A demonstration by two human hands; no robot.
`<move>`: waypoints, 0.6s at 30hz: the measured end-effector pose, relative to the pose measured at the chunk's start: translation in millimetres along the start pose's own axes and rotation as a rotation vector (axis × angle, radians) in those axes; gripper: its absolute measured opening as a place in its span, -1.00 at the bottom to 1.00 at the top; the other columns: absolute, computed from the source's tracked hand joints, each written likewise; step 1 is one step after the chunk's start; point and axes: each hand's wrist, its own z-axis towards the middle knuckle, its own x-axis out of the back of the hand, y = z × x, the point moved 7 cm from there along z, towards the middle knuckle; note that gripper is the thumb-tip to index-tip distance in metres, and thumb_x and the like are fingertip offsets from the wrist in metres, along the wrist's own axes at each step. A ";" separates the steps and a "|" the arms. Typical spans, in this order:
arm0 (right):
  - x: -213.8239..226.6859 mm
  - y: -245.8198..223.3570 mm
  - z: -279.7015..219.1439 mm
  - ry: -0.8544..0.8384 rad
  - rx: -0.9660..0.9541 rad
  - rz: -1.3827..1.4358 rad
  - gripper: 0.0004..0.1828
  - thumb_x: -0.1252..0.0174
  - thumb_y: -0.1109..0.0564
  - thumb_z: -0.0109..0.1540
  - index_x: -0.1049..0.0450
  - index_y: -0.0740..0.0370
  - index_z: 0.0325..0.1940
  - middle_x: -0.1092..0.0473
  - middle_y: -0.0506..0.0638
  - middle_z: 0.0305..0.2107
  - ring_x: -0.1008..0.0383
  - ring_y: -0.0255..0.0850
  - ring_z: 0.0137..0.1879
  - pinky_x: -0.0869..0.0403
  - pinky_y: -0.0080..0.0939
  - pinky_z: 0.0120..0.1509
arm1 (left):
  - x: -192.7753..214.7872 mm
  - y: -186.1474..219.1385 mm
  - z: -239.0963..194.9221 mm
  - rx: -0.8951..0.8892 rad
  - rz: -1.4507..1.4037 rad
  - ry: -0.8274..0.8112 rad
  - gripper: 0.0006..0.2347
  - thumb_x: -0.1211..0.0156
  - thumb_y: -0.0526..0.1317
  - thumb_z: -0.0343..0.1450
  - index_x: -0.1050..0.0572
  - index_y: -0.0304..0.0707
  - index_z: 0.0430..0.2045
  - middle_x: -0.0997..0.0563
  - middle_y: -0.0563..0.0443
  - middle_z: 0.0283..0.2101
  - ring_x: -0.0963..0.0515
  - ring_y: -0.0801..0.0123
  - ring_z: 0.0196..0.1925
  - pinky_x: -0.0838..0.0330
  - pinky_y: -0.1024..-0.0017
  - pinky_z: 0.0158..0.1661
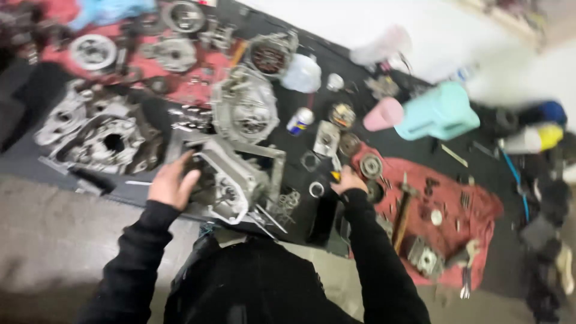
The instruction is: The person works at a bench covered with motorcycle engine parts, fitting a crankcase cover onto the engine case held in a frame. They tap the cover with a mallet, use pliers on fasteners, and pick up bolts and parts from the bench while working around the engine.
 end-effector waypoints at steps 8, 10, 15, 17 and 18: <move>33.3 85.3 -51.3 0.010 -0.201 1.549 -0.47 -0.15 -0.10 0.25 -0.42 0.34 0.16 -0.48 0.14 -0.18 -0.53 0.06 -0.14 -0.54 0.09 -0.10 | 16.5 33.9 2.4 -0.270 -0.247 0.064 -0.57 -0.17 -0.08 0.48 -0.43 -0.32 0.21 -0.60 -0.26 -0.04 -0.54 -0.11 -0.01 -0.41 0.12 0.02; 98.7 31.9 -71.8 -0.022 -0.139 1.557 -0.48 -0.14 -0.07 0.27 -0.38 0.32 0.19 -0.47 0.14 -0.13 -0.53 0.04 -0.08 -0.53 0.14 -0.03 | 31.6 56.7 -5.8 -0.308 -0.236 0.094 -0.60 -0.20 -0.10 0.45 -0.46 -0.31 0.13 -0.61 -0.22 -0.03 -0.54 -0.08 0.01 -0.41 0.13 0.04; 186.6 -113.5 -91.2 -0.028 0.121 1.444 -0.50 -0.13 0.09 0.31 -0.30 0.41 0.28 -0.44 0.21 -0.01 -0.51 0.07 0.12 -0.45 0.33 0.27 | 24.6 124.3 -21.7 -0.626 -0.171 0.001 -0.69 -0.31 -0.10 0.36 -0.54 -0.17 -0.06 -0.59 -0.09 -0.04 -0.53 0.03 0.09 -0.34 0.11 0.13; 195.8 -194.6 -89.9 -0.325 0.213 1.637 -0.50 -0.12 0.16 0.21 -0.28 0.28 0.24 -0.44 0.15 -0.03 -0.54 0.18 0.12 -0.44 0.44 0.28 | 15.2 144.8 -27.1 -0.780 -0.208 -0.028 -0.58 -0.34 -0.06 0.31 -0.49 -0.22 0.00 -0.52 -0.12 0.09 -0.45 0.02 0.22 -0.21 -0.01 0.31; 202.4 -221.6 -89.2 -0.326 0.215 1.626 -0.50 -0.12 0.16 0.21 -0.28 0.28 0.24 -0.44 0.15 -0.03 -0.54 0.18 0.12 -0.44 0.44 0.28 | 14.2 150.0 -24.2 -0.778 -0.215 -0.019 -0.58 -0.34 -0.06 0.31 -0.49 -0.22 0.00 -0.52 -0.12 0.09 -0.45 0.02 0.22 -0.21 -0.01 0.31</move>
